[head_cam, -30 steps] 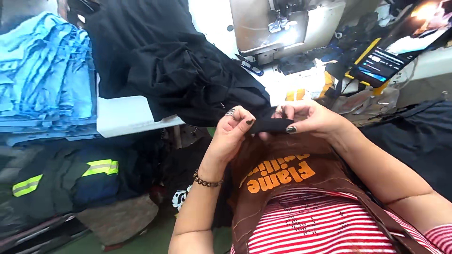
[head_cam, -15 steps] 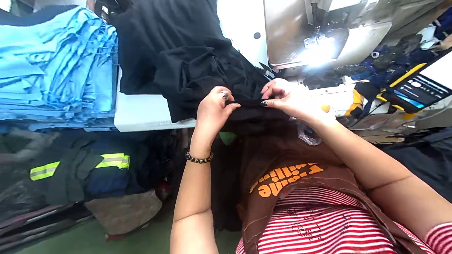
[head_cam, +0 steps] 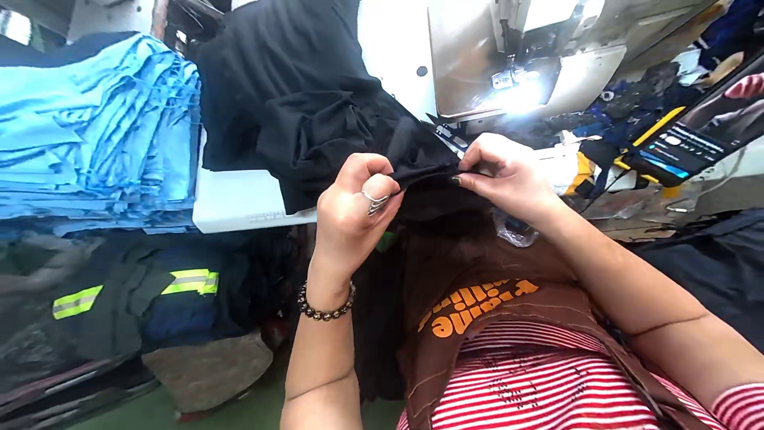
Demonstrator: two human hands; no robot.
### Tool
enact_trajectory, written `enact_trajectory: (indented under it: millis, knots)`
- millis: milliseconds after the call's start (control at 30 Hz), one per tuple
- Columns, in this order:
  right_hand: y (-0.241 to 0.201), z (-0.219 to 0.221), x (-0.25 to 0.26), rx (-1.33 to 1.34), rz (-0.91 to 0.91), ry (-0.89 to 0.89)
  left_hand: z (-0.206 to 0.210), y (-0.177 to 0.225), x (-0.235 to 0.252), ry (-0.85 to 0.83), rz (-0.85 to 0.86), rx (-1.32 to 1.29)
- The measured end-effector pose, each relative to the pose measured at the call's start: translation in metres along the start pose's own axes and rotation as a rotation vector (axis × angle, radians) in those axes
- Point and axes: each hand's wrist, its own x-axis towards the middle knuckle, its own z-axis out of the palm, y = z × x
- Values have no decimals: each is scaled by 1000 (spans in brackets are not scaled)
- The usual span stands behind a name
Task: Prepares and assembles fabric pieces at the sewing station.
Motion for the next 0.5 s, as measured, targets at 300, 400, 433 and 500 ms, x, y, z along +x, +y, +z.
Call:
enact_trajectory:
  millis: [300, 400, 433, 500]
  knots:
    - [-2, -17, 10, -414, -39, 293, 10, -7, 79, -118, -114, 368]
    - [18, -31, 19, -438, -10, 355, 52, -40, 133, -81, -183, 2]
    - [24, -37, 20, -392, 48, 346, 72, -48, 147, -90, -247, -106]
    - [33, -48, 12, -267, 204, 310, 112, -54, 164, -148, -434, -143]
